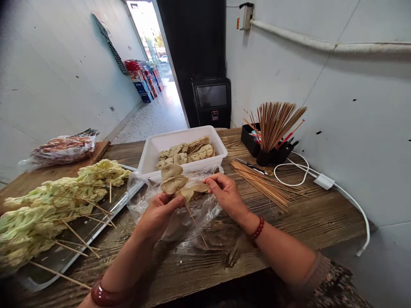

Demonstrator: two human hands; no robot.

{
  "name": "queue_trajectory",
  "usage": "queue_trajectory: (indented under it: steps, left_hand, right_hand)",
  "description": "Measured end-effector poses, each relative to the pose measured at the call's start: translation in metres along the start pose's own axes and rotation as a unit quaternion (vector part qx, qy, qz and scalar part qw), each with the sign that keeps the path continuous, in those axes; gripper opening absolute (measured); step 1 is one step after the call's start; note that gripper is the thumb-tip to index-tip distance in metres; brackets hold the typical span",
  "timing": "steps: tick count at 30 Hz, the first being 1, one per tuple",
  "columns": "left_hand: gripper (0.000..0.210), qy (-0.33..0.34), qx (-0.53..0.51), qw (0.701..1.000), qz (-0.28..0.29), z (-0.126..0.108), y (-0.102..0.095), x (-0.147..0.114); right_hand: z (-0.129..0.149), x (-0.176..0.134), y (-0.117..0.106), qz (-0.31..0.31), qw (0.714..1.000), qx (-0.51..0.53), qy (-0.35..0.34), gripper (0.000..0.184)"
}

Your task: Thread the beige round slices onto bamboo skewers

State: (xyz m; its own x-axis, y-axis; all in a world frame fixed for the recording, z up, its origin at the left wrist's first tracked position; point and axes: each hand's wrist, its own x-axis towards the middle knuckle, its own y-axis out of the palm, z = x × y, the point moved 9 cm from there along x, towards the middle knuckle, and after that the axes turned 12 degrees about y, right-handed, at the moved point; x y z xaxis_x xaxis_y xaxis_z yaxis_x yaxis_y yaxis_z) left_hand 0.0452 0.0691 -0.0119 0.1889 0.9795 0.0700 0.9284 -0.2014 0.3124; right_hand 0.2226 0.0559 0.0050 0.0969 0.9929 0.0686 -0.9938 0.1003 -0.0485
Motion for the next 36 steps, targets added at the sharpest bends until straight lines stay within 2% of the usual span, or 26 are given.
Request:
queue_trajectory:
  steps: [4, 6, 8, 13, 18, 23, 27, 32, 36]
  left_hand:
    - [0.023, 0.037, 0.001, 0.999, -0.036, -0.01, -0.014, 0.003]
    - [0.022, 0.053, 0.012, 0.998, -0.038, -0.014, -0.018, 0.003]
    - [0.023, 0.045, 0.028, 0.999, -0.002, -0.013, -0.013, 0.002]
    - [0.023, -0.01, 0.069, 0.989, 0.13, -0.007, 0.016, -0.009]
    - [0.022, -0.018, 0.084, 0.981, 0.172, -0.009, 0.029, -0.014]
    - [0.023, -0.029, 0.112, 0.976, 0.184, -0.002, 0.028, -0.016]
    - [0.026, -0.027, 0.133, 0.973, 0.186, 0.002, 0.025, -0.015]
    - [0.029, -0.028, 0.15, 0.968, 0.198, 0.005, 0.023, -0.014]
    - [0.029, -0.039, 0.153, 0.967, 0.197, 0.009, 0.022, -0.015]
  right_hand:
    - [0.004, -0.005, 0.01, 0.061, 0.996, -0.068, -0.005, 0.032]
    - [0.012, -0.005, 0.008, 0.055, 0.994, -0.096, -0.021, 0.029]
    - [0.025, -0.001, -0.001, 0.025, 0.993, -0.107, -0.039, 0.026]
    - [0.057, 0.022, -0.016, -0.011, 0.994, -0.086, -0.062, 0.025]
    - [0.072, 0.041, 0.002, 0.029, 0.993, -0.086, -0.07, 0.024]
    - [0.084, 0.041, 0.026, 0.081, 0.984, -0.128, -0.089, 0.019]
    - [0.081, 0.047, 0.03, 0.087, 0.982, -0.152, -0.064, 0.016]
    - [0.073, 0.054, 0.038, 0.145, 0.981, -0.128, -0.034, 0.017]
    - [0.076, 0.058, 0.033, 0.119, 0.984, -0.127, -0.036, 0.017]
